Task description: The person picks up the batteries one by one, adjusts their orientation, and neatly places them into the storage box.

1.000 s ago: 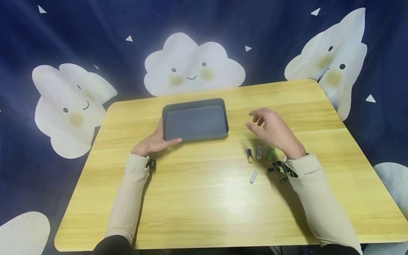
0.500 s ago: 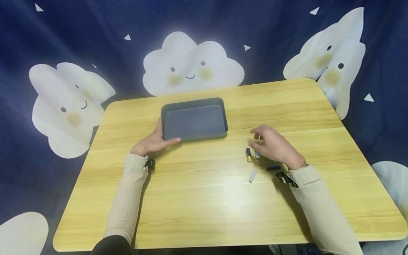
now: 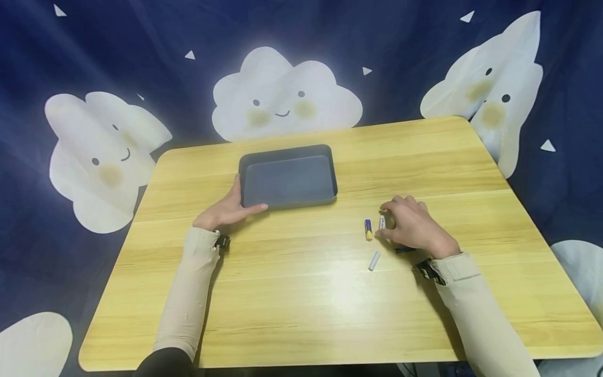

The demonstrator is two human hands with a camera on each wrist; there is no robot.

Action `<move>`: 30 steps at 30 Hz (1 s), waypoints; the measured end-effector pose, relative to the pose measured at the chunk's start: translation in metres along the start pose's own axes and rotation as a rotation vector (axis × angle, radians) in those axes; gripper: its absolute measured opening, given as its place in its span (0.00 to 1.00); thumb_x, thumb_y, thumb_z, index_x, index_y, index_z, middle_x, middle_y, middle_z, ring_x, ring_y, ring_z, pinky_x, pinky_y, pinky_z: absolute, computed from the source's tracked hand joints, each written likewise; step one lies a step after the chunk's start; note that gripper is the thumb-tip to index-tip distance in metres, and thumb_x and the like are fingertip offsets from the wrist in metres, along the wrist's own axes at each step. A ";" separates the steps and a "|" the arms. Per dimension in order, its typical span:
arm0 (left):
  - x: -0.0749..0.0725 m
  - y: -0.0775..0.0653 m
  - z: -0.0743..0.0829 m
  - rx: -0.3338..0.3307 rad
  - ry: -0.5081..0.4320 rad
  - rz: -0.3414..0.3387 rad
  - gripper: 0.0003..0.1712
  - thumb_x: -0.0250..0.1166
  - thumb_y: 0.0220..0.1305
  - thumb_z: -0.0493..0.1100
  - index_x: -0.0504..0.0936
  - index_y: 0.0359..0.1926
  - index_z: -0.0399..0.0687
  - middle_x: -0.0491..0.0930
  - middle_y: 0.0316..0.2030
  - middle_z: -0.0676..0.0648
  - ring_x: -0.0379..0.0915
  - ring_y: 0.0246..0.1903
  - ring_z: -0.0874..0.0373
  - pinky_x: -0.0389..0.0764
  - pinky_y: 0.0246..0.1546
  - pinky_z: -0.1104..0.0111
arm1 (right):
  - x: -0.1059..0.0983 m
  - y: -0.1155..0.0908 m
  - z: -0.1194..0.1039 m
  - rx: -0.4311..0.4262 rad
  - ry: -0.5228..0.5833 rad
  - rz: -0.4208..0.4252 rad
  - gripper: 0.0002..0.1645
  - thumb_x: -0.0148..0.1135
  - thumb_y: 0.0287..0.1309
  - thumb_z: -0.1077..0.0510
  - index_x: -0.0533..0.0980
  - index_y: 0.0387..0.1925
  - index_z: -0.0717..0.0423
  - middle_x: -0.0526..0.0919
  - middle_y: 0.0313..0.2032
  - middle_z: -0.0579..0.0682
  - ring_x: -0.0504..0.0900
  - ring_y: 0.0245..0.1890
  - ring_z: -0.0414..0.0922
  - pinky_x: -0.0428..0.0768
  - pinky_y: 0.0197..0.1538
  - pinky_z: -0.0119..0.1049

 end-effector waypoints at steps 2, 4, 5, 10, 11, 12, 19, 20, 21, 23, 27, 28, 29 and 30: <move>0.000 0.001 -0.001 -0.001 0.004 -0.002 0.83 0.64 0.52 0.84 0.09 0.77 0.61 0.19 0.83 0.49 0.30 0.84 0.48 0.50 0.81 0.46 | 0.002 -0.001 0.001 0.011 -0.007 -0.005 0.37 0.80 0.53 0.43 0.81 0.57 0.62 0.84 0.51 0.61 0.75 0.49 0.59 0.66 0.47 0.53; 0.000 0.001 -0.002 0.001 0.000 0.000 0.83 0.64 0.52 0.84 0.09 0.77 0.60 0.19 0.82 0.50 0.30 0.84 0.48 0.50 0.81 0.46 | 0.003 -0.001 0.002 0.016 -0.010 -0.007 0.37 0.80 0.52 0.42 0.81 0.56 0.61 0.84 0.51 0.60 0.75 0.49 0.59 0.65 0.46 0.52; 0.000 0.001 -0.002 0.004 -0.002 0.003 0.83 0.65 0.52 0.83 0.10 0.77 0.60 0.19 0.83 0.49 0.30 0.84 0.48 0.50 0.81 0.46 | 0.003 -0.001 0.003 0.018 -0.012 -0.008 0.36 0.80 0.51 0.42 0.82 0.55 0.60 0.84 0.50 0.59 0.75 0.48 0.58 0.65 0.46 0.51; 0.000 0.001 -0.001 0.014 -0.022 0.015 0.83 0.66 0.52 0.83 0.12 0.78 0.59 0.21 0.83 0.49 0.31 0.84 0.49 0.51 0.81 0.47 | 0.005 -0.001 0.005 0.016 -0.018 -0.002 0.34 0.82 0.49 0.43 0.83 0.52 0.59 0.84 0.47 0.57 0.74 0.45 0.56 0.63 0.43 0.47; 0.000 0.001 -0.001 0.016 -0.024 0.015 0.83 0.66 0.52 0.82 0.12 0.78 0.59 0.22 0.83 0.49 0.31 0.84 0.49 0.52 0.81 0.47 | 0.005 -0.001 0.005 0.014 -0.018 0.000 0.33 0.82 0.49 0.44 0.83 0.51 0.58 0.84 0.46 0.57 0.74 0.45 0.56 0.63 0.43 0.47; 0.000 0.001 -0.001 0.013 -0.022 0.013 0.83 0.66 0.52 0.83 0.12 0.78 0.59 0.21 0.83 0.49 0.31 0.84 0.49 0.51 0.81 0.47 | 0.005 -0.001 0.005 0.011 -0.018 0.003 0.32 0.82 0.49 0.44 0.83 0.51 0.58 0.84 0.46 0.56 0.74 0.45 0.56 0.63 0.42 0.47; 0.000 0.001 0.001 0.020 -0.012 0.017 0.82 0.66 0.53 0.82 0.11 0.78 0.62 0.22 0.83 0.48 0.32 0.84 0.49 0.52 0.81 0.47 | 0.005 -0.003 0.006 0.003 -0.018 0.016 0.26 0.82 0.49 0.47 0.84 0.47 0.57 0.84 0.43 0.55 0.76 0.46 0.57 0.64 0.44 0.48; 0.000 0.001 0.001 0.023 -0.014 0.018 0.82 0.66 0.53 0.81 0.11 0.78 0.62 0.22 0.83 0.48 0.32 0.84 0.49 0.52 0.81 0.47 | 0.005 -0.003 0.006 0.001 -0.019 0.018 0.26 0.82 0.49 0.48 0.85 0.46 0.57 0.84 0.42 0.54 0.76 0.46 0.57 0.64 0.43 0.48; 0.000 0.001 0.002 0.030 -0.019 0.021 0.82 0.67 0.53 0.81 0.11 0.78 0.62 0.23 0.84 0.48 0.33 0.84 0.49 0.53 0.81 0.47 | 0.005 -0.003 0.006 0.001 -0.020 0.019 0.25 0.82 0.49 0.48 0.85 0.45 0.57 0.84 0.42 0.54 0.76 0.46 0.57 0.64 0.43 0.48; 0.000 0.001 0.002 0.038 -0.024 0.026 0.81 0.67 0.54 0.80 0.12 0.79 0.62 0.25 0.84 0.48 0.34 0.84 0.49 0.54 0.80 0.47 | 0.005 -0.003 0.006 -0.002 -0.025 0.020 0.24 0.81 0.50 0.48 0.85 0.44 0.56 0.84 0.41 0.53 0.77 0.46 0.58 0.64 0.43 0.47; 0.000 0.000 0.002 0.028 -0.020 0.019 0.82 0.67 0.53 0.80 0.12 0.78 0.61 0.24 0.84 0.48 0.33 0.84 0.49 0.53 0.81 0.47 | 0.001 -0.003 0.006 -0.001 -0.020 0.021 0.23 0.81 0.49 0.47 0.85 0.43 0.56 0.85 0.42 0.54 0.78 0.47 0.58 0.65 0.44 0.48; 0.000 0.000 0.002 0.023 -0.019 0.016 0.82 0.67 0.53 0.81 0.12 0.78 0.61 0.23 0.84 0.48 0.33 0.84 0.49 0.53 0.81 0.47 | 0.000 -0.003 0.006 -0.002 -0.020 0.024 0.23 0.81 0.49 0.47 0.85 0.43 0.55 0.85 0.43 0.55 0.78 0.47 0.58 0.66 0.44 0.48; 0.000 0.000 0.002 0.020 -0.018 0.013 0.82 0.66 0.53 0.81 0.11 0.78 0.61 0.23 0.83 0.48 0.32 0.84 0.49 0.52 0.81 0.47 | -0.001 -0.003 0.007 -0.002 -0.018 0.027 0.22 0.81 0.49 0.47 0.85 0.42 0.55 0.85 0.43 0.55 0.78 0.47 0.58 0.66 0.44 0.48; 0.000 0.000 0.001 0.016 -0.014 0.009 0.82 0.66 0.53 0.81 0.10 0.78 0.61 0.22 0.83 0.48 0.31 0.84 0.49 0.52 0.81 0.47 | -0.003 -0.003 0.007 -0.003 -0.018 0.032 0.22 0.81 0.49 0.47 0.85 0.41 0.54 0.85 0.43 0.55 0.78 0.47 0.58 0.66 0.44 0.48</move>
Point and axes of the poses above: each hand's wrist, its own y-axis towards the middle knuckle, its own x-axis out of the palm, z = x × y, the point moved 4 cm from there along y, towards the middle knuckle
